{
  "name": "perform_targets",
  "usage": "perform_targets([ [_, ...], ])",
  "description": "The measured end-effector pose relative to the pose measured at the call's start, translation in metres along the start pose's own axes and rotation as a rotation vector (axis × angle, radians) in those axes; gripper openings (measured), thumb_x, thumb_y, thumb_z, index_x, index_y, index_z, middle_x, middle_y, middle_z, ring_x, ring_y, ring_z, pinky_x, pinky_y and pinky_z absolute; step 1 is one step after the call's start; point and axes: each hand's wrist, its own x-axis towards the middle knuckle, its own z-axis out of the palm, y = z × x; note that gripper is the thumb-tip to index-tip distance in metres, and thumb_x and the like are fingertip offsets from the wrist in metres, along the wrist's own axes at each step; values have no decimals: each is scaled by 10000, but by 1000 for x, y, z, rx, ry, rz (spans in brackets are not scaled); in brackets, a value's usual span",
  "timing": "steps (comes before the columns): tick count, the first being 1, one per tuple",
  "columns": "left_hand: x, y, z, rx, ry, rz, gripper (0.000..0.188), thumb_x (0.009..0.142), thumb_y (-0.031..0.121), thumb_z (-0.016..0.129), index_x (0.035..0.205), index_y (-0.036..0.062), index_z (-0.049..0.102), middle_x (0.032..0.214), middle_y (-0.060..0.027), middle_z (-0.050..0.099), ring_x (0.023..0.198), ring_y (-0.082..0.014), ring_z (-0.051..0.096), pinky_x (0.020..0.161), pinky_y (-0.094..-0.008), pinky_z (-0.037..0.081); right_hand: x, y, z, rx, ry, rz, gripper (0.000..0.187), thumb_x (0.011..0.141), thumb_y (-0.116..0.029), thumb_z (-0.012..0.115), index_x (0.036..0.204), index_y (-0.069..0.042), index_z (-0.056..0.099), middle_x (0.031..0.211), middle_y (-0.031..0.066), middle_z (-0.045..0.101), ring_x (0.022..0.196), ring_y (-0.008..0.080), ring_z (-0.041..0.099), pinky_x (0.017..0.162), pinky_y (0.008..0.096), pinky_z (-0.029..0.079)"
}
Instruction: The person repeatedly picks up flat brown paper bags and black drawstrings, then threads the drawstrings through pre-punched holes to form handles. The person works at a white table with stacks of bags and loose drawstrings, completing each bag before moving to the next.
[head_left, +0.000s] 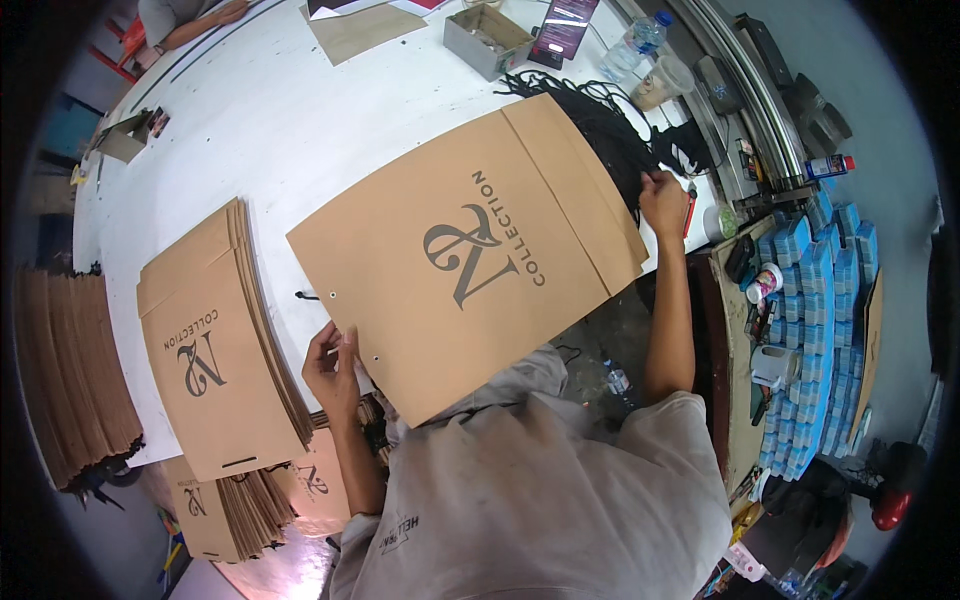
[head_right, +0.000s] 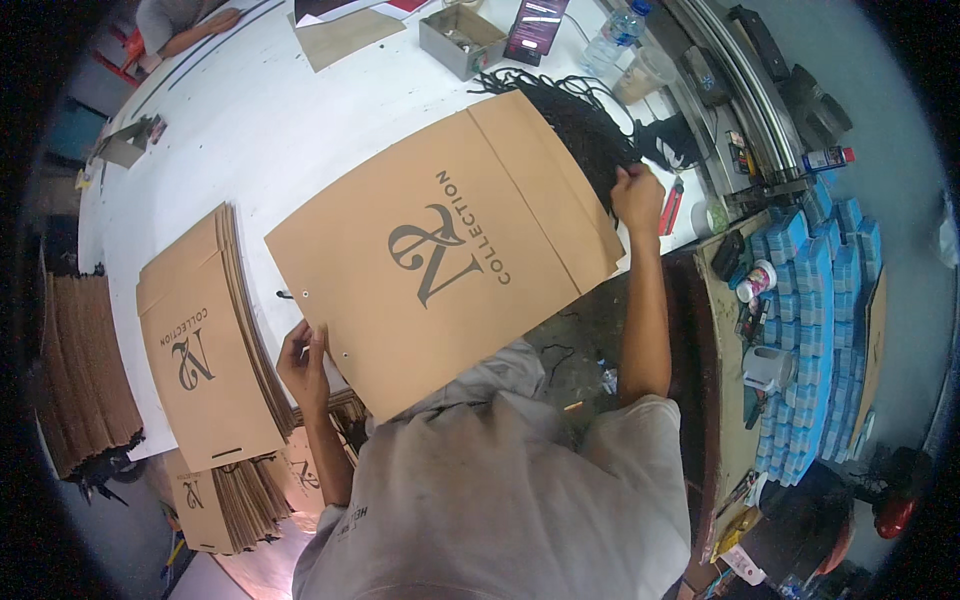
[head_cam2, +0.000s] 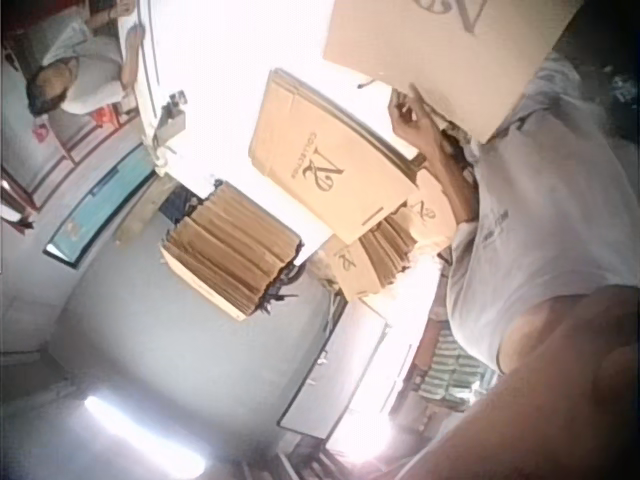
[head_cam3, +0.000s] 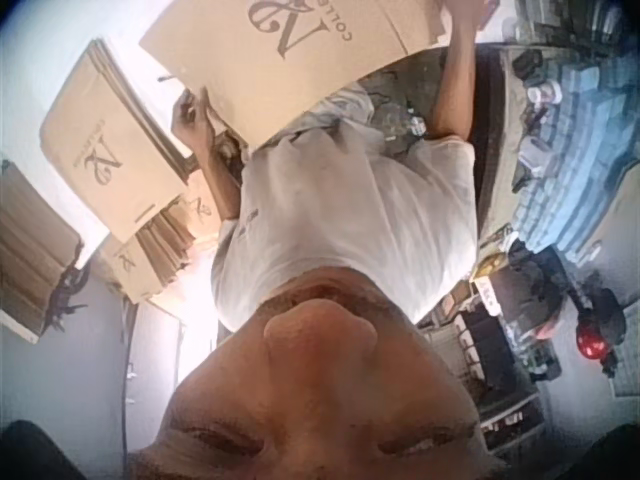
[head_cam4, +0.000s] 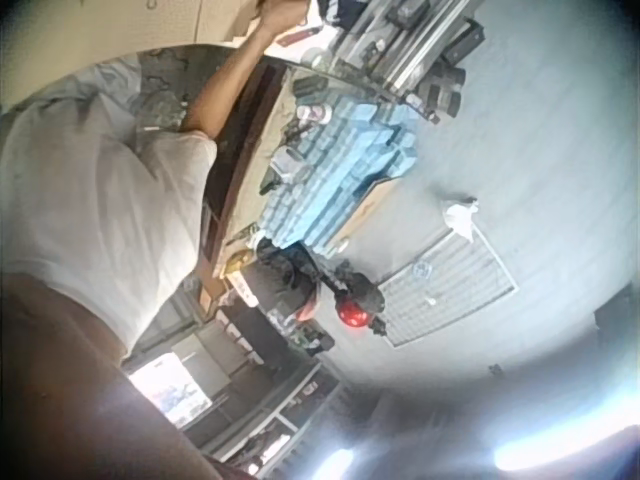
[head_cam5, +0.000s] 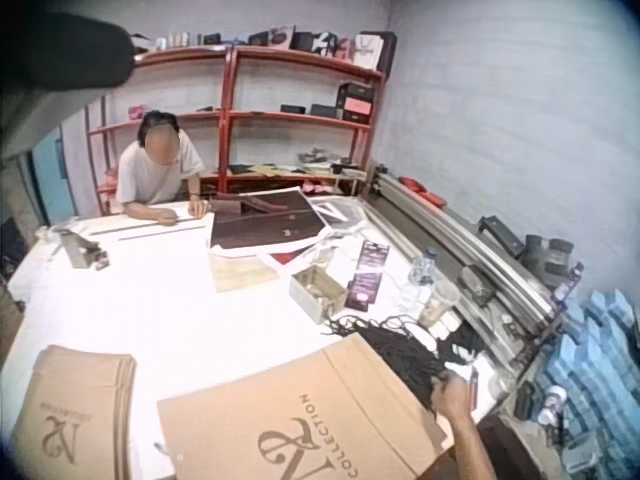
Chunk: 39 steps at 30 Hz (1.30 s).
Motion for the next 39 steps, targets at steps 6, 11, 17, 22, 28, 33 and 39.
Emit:
perform_targets([
  [6,10,-23,-7,72,-12,41,326,959,154,750,1213,-37,676,979,-72,705,876,-104,645,739,-248,535,16,11,10,-37,49,42,345,891,-318,777,985,14,774,851,223,744,830,396,737,741,448,554],
  [11,25,-22,6,-13,93,52,312,943,148,771,1187,-18,669,893,-8,656,816,-67,598,701,-209,505,-47,-109,-5,1201,-214,168,285,1023,-263,677,1078,10,736,792,77,683,625,95,611,533,268,479],
  [17,30,-11,22,-138,101,-1,309,914,105,796,1155,-26,654,842,-9,647,735,-50,576,659,-204,485,-147,-195,33,765,-696,-353,219,979,-201,715,1040,8,735,841,113,724,650,228,684,580,320,520],
  [22,20,-11,21,-144,69,-29,329,916,106,787,1182,-30,647,844,-21,651,736,-66,591,667,-222,495,-152,-204,29,355,-809,-746,221,869,-160,799,929,45,742,854,189,703,692,357,654,656,409,522],
  [28,22,-5,22,-95,18,-31,350,921,83,777,1211,-31,619,831,-26,664,742,-81,628,671,-234,505,-135,-221,46,133,-462,-521,371,826,-327,829,909,14,708,882,187,660,906,374,627,818,477,493],
  [33,19,-4,19,-129,-10,10,350,904,100,793,1184,-22,620,786,-18,653,682,-68,592,649,-233,484,-139,-274,112,195,-42,-653,300,905,-255,764,924,24,654,852,188,652,856,365,632,780,466,502],
  [39,19,-8,26,-133,30,-24,439,905,95,790,1273,-38,593,790,-23,639,677,-71,591,640,-236,497,-176,-299,98,862,-855,-517,140,975,-39,647,1075,38,707,947,126,688,795,125,596,693,269,479],
])
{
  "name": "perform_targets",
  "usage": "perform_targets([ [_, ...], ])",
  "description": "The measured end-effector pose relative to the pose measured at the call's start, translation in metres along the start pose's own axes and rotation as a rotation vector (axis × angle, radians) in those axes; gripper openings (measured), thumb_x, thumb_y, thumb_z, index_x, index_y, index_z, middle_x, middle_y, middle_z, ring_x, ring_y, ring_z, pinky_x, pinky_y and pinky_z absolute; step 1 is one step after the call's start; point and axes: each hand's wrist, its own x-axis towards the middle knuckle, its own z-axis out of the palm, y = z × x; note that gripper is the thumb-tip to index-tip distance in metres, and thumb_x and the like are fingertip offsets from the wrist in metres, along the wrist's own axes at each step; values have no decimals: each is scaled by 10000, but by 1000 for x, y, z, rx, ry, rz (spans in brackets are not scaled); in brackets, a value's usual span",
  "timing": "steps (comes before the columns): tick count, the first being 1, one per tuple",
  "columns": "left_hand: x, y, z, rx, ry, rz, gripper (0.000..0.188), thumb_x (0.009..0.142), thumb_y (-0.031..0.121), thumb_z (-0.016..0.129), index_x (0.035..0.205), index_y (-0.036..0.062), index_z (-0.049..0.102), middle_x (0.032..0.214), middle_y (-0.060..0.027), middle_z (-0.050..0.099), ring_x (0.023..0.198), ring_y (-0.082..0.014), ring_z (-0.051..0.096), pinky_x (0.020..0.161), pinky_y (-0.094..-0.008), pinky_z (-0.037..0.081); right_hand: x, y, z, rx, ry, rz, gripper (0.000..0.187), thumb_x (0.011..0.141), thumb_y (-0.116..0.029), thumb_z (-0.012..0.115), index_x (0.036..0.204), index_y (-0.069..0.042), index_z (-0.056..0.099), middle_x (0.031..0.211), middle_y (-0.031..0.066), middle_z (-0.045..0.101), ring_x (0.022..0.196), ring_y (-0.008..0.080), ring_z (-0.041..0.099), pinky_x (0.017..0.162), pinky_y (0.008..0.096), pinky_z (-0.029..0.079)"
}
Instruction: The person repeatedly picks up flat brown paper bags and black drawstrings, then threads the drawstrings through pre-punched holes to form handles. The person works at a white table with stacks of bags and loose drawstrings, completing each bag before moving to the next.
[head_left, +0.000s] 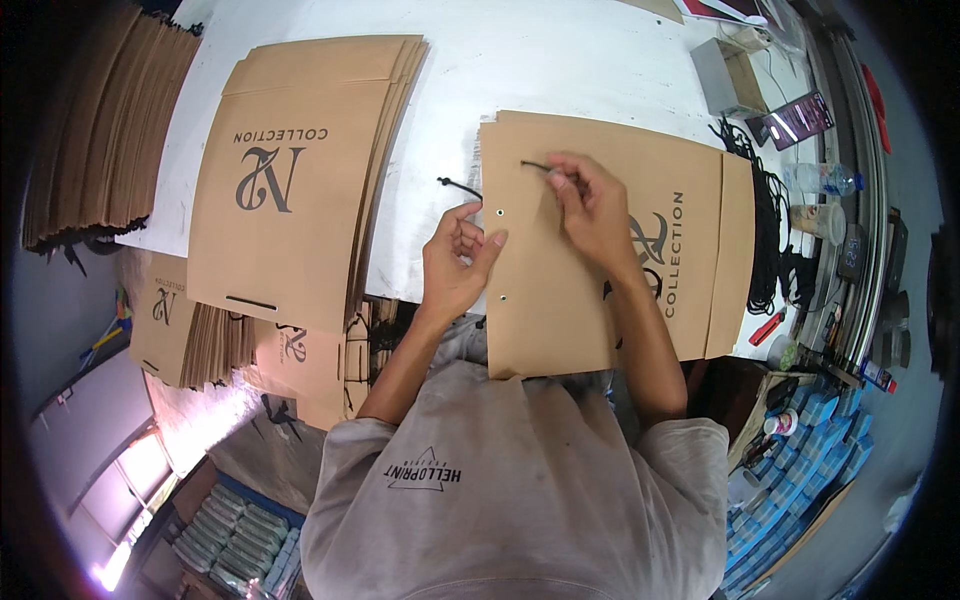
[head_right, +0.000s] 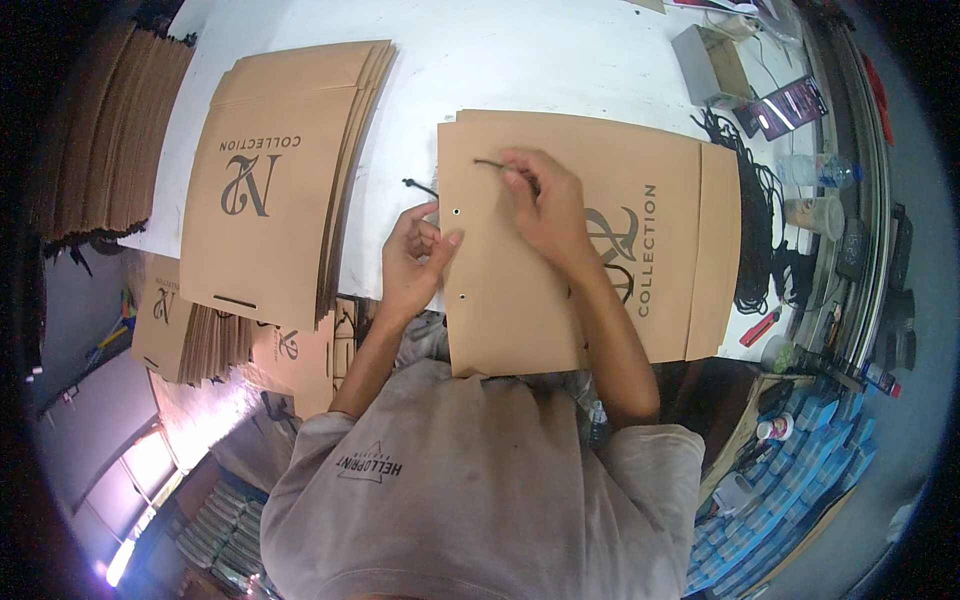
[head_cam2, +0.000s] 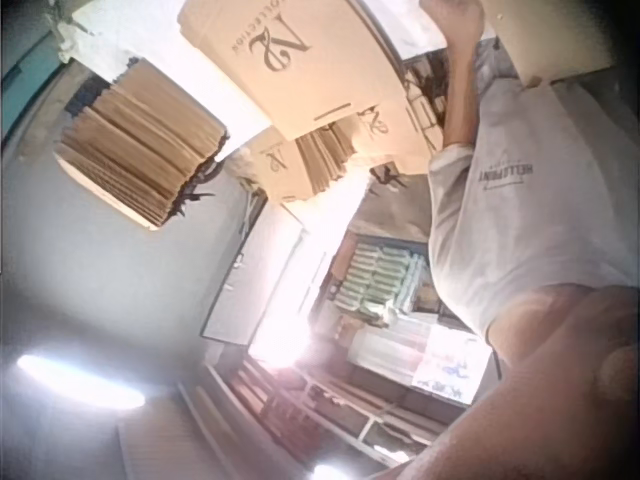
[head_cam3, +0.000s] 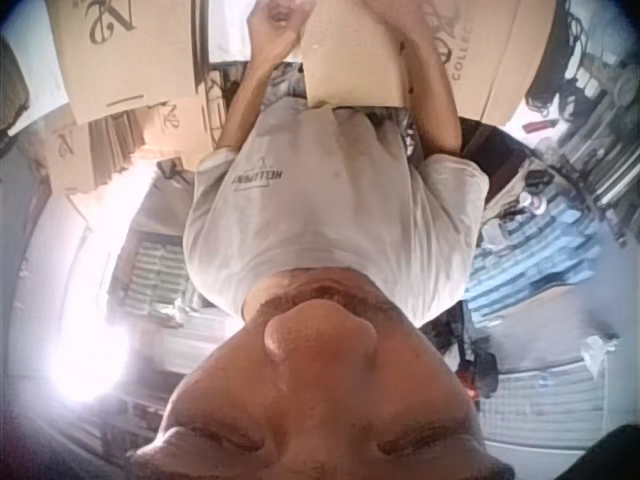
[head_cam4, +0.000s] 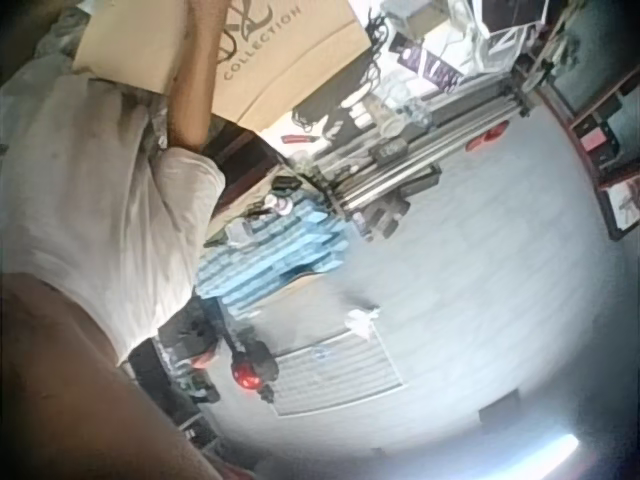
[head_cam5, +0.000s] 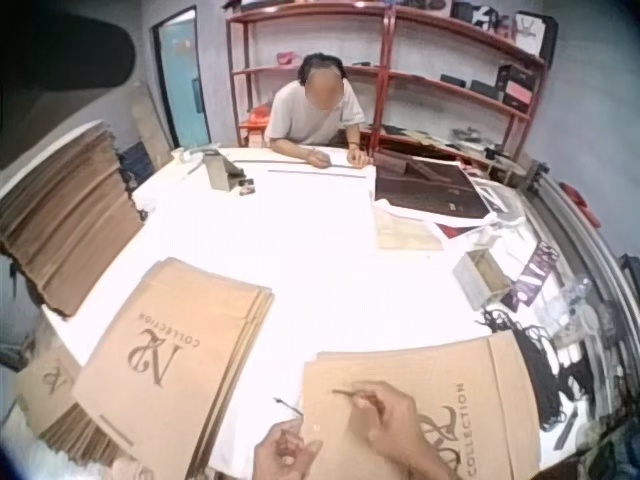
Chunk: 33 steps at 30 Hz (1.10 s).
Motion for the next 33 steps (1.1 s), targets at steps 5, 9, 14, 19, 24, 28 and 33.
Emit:
perform_targets([
  [5,-2,13,4,142,20,70,525,932,86,762,1407,-38,576,898,-18,639,734,-47,559,687,-205,491,-27,-1,9,-68,-128,-122,126,940,6,666,1061,17,699,934,105,662,761,181,639,669,302,505],
  [9,-2,14,4,180,47,198,477,944,17,706,1407,-15,597,1101,-69,625,833,-80,570,746,-225,510,-33,-11,20,-102,-106,-146,66,946,-2,669,1002,12,639,943,132,617,765,243,642,674,342,508],
  [14,7,8,0,-71,-19,132,423,954,-97,610,1372,-34,597,1181,-100,634,963,-128,628,856,-246,532,-36,-4,32,-202,-52,-247,99,944,-8,664,1011,-2,591,950,166,597,797,348,643,689,400,513],
  [19,20,16,2,-347,-79,-57,245,936,-69,644,1179,-57,612,1140,-135,689,1010,-152,686,834,-258,560,-40,8,42,-245,8,-329,97,926,27,682,1004,8,627,938,146,619,735,261,625,632,344,495],
  [24,26,12,-1,-220,-45,-26,151,927,-82,657,1059,-36,600,1067,-159,724,976,-165,711,831,-278,577,-38,4,39,-147,36,-179,155,906,2,711,1057,3,676,1008,147,633,820,239,637,739,326,522],
  [28,2,32,-21,37,16,156,90,934,-65,666,995,-36,606,991,-163,742,897,-163,719,813,-288,578,-43,-14,38,-154,-75,-199,254,845,-27,740,1097,-63,752,1078,121,611,1065,292,578,951,382,482],
  [33,-2,45,-31,-115,-174,65,268,1041,164,575,1202,-39,646,863,-114,732,787,-134,703,768,-281,585,-47,0,46,-49,-75,-188,291,798,-19,762,1074,-103,797,1141,115,586,1102,282,536,959,391,473],
])
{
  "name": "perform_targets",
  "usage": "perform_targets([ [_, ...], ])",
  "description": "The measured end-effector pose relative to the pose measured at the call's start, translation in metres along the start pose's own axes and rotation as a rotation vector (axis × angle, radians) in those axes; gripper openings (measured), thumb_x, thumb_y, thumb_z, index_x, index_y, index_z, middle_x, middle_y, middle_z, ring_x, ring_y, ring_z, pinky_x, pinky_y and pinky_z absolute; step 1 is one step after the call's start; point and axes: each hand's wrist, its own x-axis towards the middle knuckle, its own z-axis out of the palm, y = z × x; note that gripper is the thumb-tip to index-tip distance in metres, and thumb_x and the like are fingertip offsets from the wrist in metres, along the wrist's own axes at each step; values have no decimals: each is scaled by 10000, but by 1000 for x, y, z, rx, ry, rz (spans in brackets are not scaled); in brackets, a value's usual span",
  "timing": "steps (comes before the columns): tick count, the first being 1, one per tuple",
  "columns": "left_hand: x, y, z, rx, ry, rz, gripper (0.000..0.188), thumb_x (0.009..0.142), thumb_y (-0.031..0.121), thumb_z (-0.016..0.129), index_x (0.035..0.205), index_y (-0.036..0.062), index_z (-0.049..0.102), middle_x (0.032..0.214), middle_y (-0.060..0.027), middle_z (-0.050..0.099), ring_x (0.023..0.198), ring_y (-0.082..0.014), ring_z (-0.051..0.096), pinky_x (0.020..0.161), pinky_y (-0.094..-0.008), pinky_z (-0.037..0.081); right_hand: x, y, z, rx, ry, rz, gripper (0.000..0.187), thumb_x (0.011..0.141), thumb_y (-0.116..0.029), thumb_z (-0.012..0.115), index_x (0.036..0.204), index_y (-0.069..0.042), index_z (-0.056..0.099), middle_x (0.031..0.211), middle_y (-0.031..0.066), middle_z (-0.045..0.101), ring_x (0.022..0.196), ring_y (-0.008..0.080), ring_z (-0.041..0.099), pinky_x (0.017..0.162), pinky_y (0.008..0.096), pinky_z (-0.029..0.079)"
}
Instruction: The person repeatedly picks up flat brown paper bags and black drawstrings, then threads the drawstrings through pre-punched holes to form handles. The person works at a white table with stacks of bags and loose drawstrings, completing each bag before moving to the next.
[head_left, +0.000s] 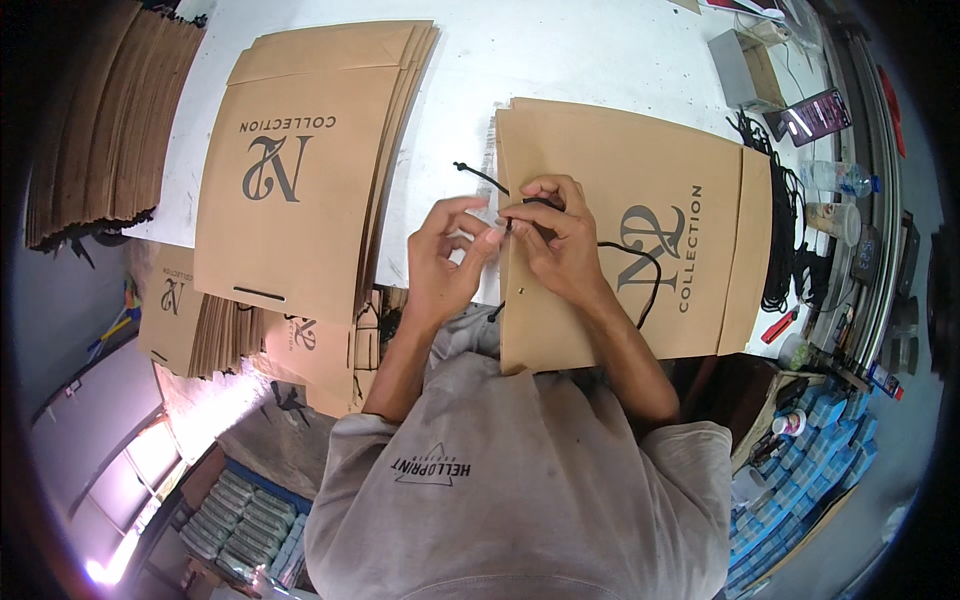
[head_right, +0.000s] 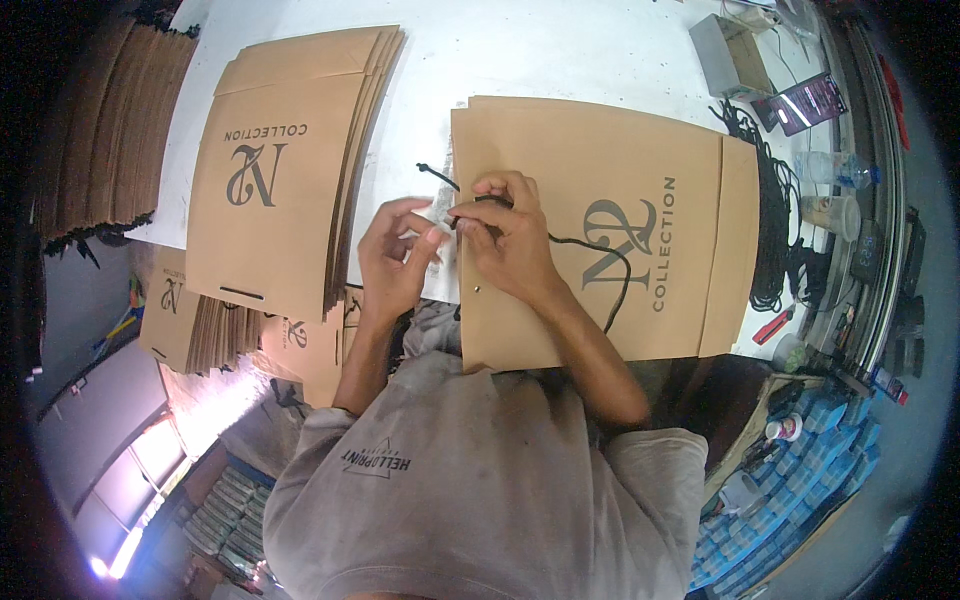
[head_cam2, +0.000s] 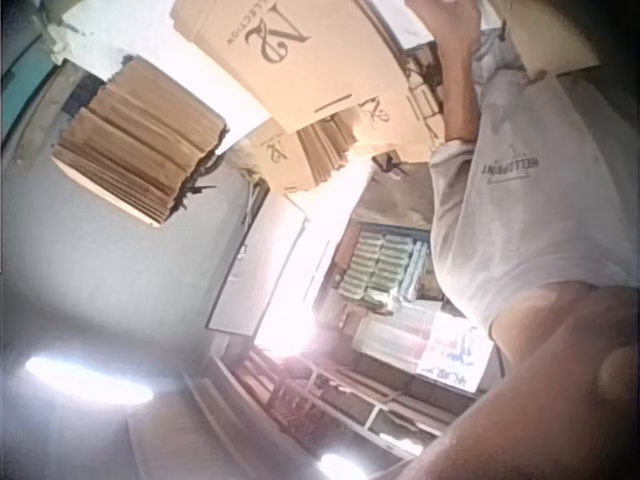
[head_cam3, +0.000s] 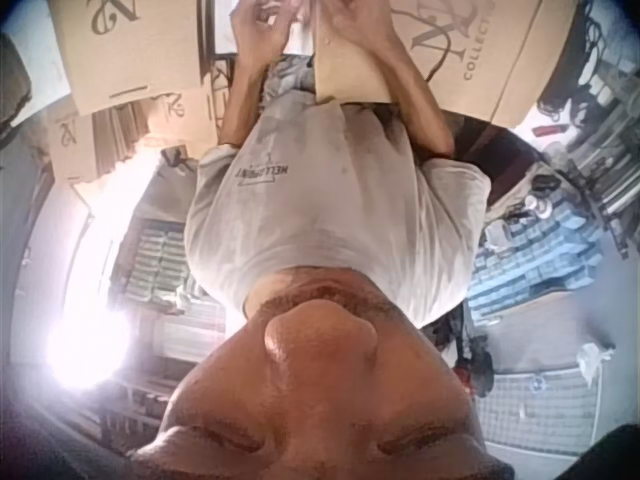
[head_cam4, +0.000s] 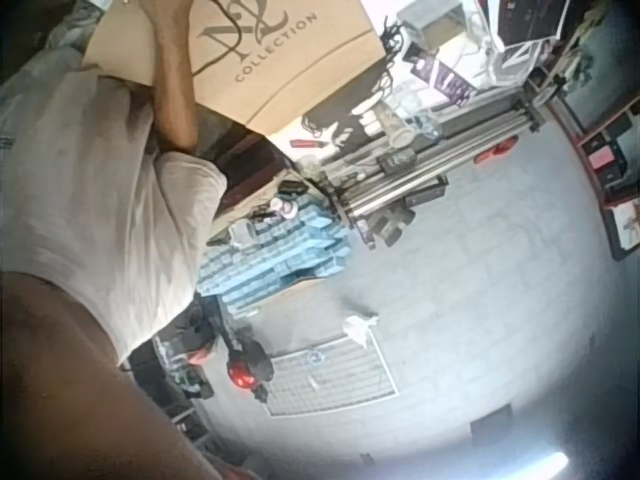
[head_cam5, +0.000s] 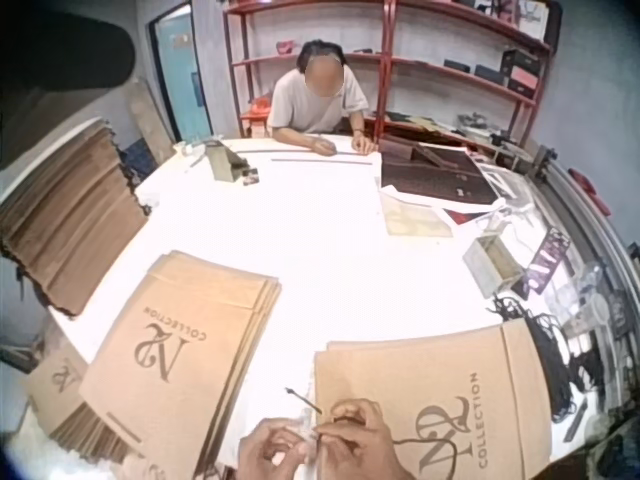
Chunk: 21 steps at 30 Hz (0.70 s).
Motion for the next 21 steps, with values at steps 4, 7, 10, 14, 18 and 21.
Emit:
perform_targets([
  [4,10,4,8,-132,-145,-301,823,1061,648,246,1490,-5,506,811,-91,716,685,-108,650,589,-234,521,0,-27,-7,-367,40,-271,289,792,11,760,1057,-99,798,1098,115,596,1062,277,552,887,378,508],
  [7,15,-8,0,-135,-185,-307,600,1087,429,449,1525,19,471,808,-69,708,697,-103,654,589,-249,552,-12,-45,-6,39,-44,-421,249,802,40,756,1015,-83,788,1045,114,612,991,255,585,770,327,525],
  [10,11,-10,9,-286,-78,-312,530,942,-47,658,1454,0,531,798,-42,677,718,-104,659,641,-275,563,-17,-37,11,225,90,63,176,831,35,763,993,-34,750,962,109,640,810,210,621,691,296,518],
  [14,1,-19,9,211,244,-131,305,874,-71,721,1145,-8,597,931,-91,679,816,-132,666,675,-289,597,3,-13,28,-73,131,43,150,909,52,675,1051,10,702,845,110,636,693,202,625,608,293,500],
  [18,9,-22,-5,665,182,483,105,924,-81,662,983,-3,623,988,-125,684,937,-190,678,837,-335,581,4,-17,29,-164,-5,-87,129,873,40,630,982,18,696,872,155,604,771,358,646,700,423,525],
  [21,11,-32,-7,215,168,284,136,885,-110,670,981,-22,632,986,-134,702,935,-188,699,814,-324,584,5,-16,17,-57,-106,3,115,899,31,627,986,12,700,890,160,623,786,333,638,743,397,514],
])
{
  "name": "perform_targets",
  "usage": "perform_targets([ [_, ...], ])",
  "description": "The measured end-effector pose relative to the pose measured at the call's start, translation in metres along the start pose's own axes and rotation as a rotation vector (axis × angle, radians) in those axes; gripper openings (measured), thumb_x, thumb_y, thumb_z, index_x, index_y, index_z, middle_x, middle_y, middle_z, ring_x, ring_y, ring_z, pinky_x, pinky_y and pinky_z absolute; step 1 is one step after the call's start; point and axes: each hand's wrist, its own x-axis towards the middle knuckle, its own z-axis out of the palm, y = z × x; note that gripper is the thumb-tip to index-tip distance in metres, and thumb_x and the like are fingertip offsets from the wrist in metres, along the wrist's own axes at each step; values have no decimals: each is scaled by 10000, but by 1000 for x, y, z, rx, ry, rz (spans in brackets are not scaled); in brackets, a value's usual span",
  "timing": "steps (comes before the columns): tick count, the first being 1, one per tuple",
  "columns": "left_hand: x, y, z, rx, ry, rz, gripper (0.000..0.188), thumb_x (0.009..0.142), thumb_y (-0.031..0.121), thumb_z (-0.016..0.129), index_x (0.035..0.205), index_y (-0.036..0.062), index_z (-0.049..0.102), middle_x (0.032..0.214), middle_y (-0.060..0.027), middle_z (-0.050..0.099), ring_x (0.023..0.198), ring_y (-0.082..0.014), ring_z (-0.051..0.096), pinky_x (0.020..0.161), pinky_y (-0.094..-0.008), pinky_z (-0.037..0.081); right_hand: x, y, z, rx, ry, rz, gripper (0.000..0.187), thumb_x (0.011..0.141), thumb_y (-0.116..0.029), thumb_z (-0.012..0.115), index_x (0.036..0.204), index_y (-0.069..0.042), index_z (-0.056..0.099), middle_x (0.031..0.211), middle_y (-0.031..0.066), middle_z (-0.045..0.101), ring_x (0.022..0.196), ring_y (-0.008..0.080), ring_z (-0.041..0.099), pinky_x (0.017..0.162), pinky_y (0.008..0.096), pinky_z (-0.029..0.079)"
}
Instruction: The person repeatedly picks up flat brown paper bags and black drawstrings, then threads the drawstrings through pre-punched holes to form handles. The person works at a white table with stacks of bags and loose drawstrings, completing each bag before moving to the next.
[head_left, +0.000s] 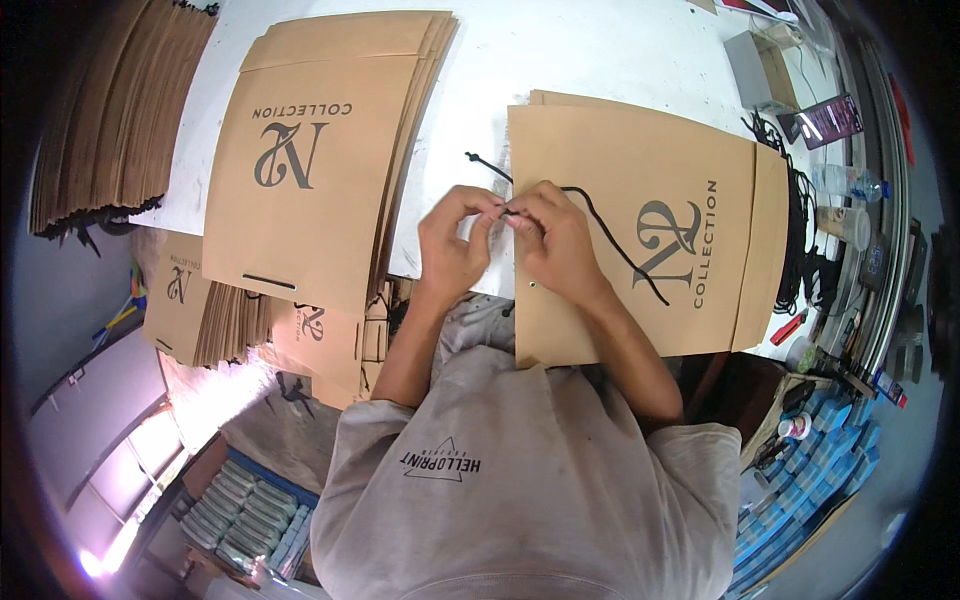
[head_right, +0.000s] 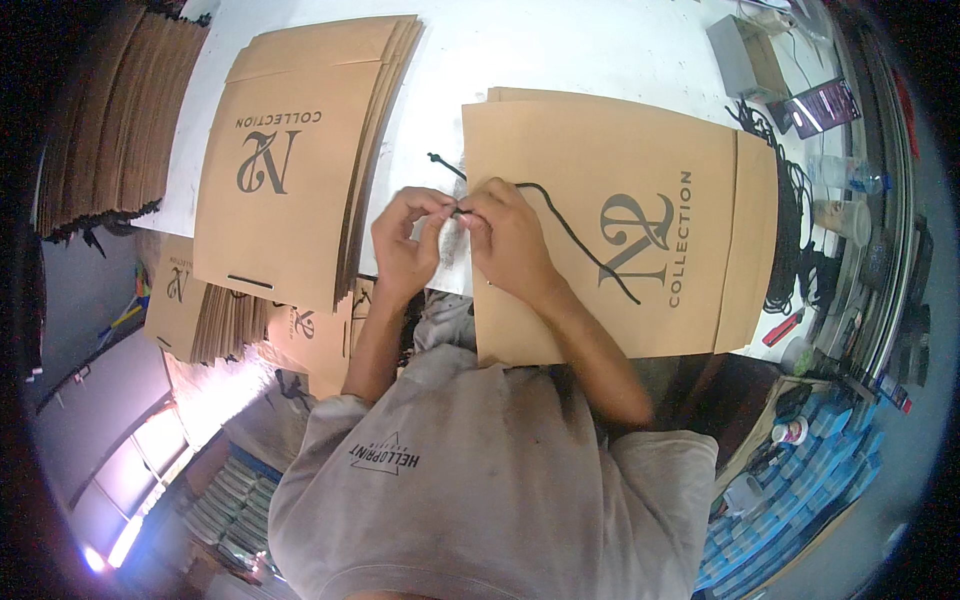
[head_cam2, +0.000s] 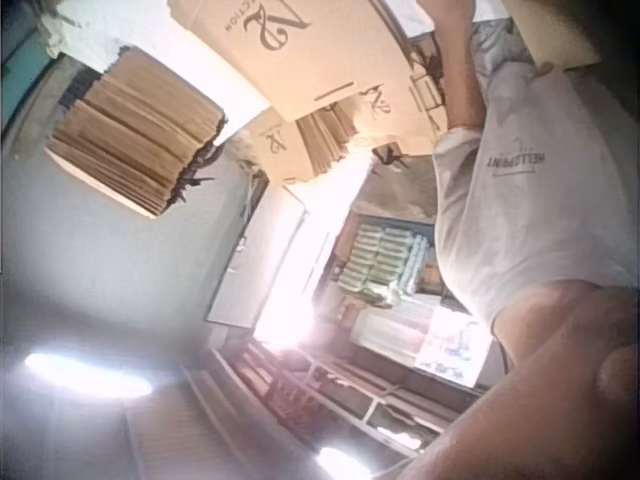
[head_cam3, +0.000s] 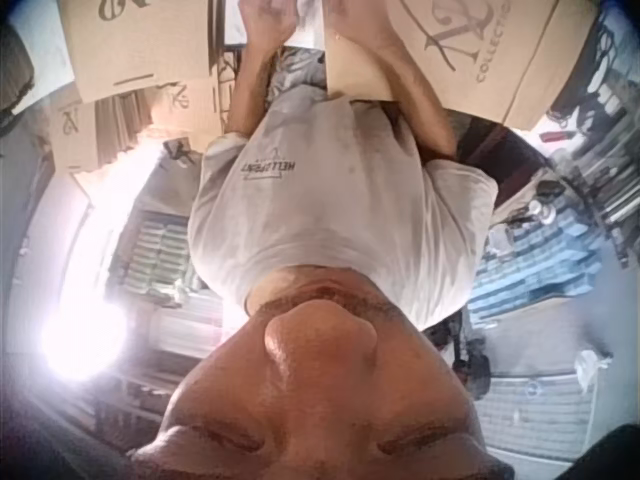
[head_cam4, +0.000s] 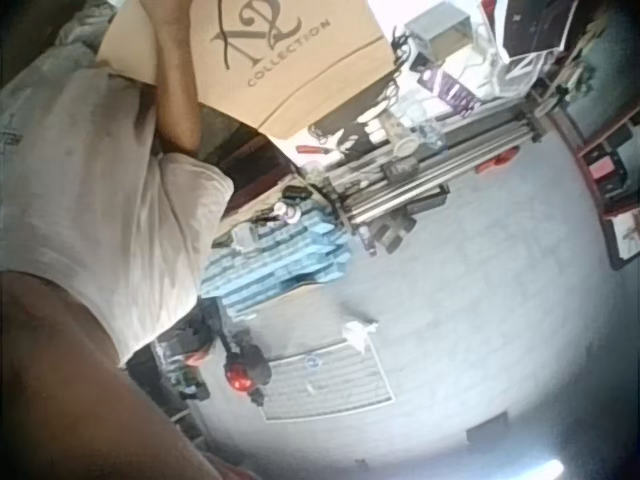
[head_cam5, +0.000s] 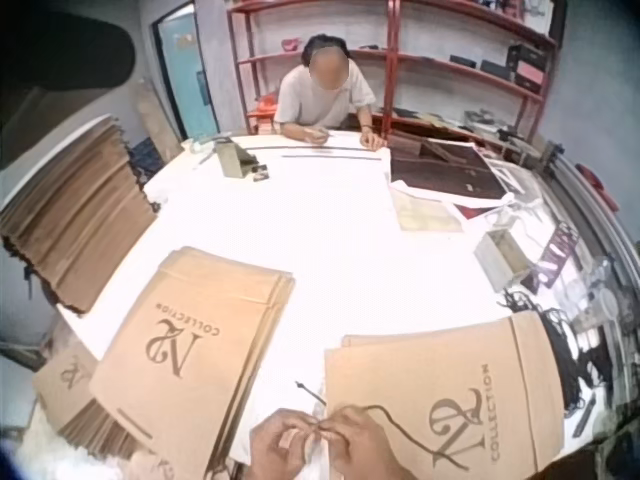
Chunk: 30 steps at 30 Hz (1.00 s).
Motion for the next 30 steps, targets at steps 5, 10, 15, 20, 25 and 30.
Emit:
perform_targets([
  [5,-3,-12,11,-286,-93,-80,214,935,-63,704,1143,-38,745,1136,-147,667,1008,-179,667,857,-279,563,1,4,-11,330,25,261,83,951,2,615,985,22,688,900,125,651,785,228,621,758,340,494],
  [10,-7,-13,24,-332,35,-223,135,988,14,671,1101,-31,729,1093,-119,708,935,-137,663,807,-263,550,-1,13,-9,243,82,127,85,953,1,626,997,24,696,894,94,636,785,187,613,764,323,497],
  [15,-11,11,6,-348,60,-218,104,1041,53,609,1052,-35,663,1042,-139,737,871,-128,668,798,-259,551,1,3,-5,-138,40,-96,92,879,1,696,967,18,712,865,110,619,817,264,637,774,364,506],
  [20,-19,26,-4,-249,133,-98,101,1008,52,654,1039,-44,663,1054,-138,717,871,-150,664,787,-281,567,12,9,-2,-375,85,-164,219,815,-39,775,1028,-2,740,904,128,653,854,323,648,752,373,501],
  [25,-13,10,-9,338,257,-70,289,957,48,703,1225,-8,610,1213,-135,634,1021,-133,601,703,-281,531,-33,1,-78,88,49,285,447,806,-196,841,1181,-17,673,1024,180,697,813,306,672,781,424,546],
  [30,-49,29,2,59,-145,-489,293,931,81,759,1173,-5,618,821,-27,687,719,-71,618,655,-234,489,-104,-1,-137,-507,4,605,300,827,-15,748,1105,43,650,935,198,666,810,318,682,709,405,528],
])
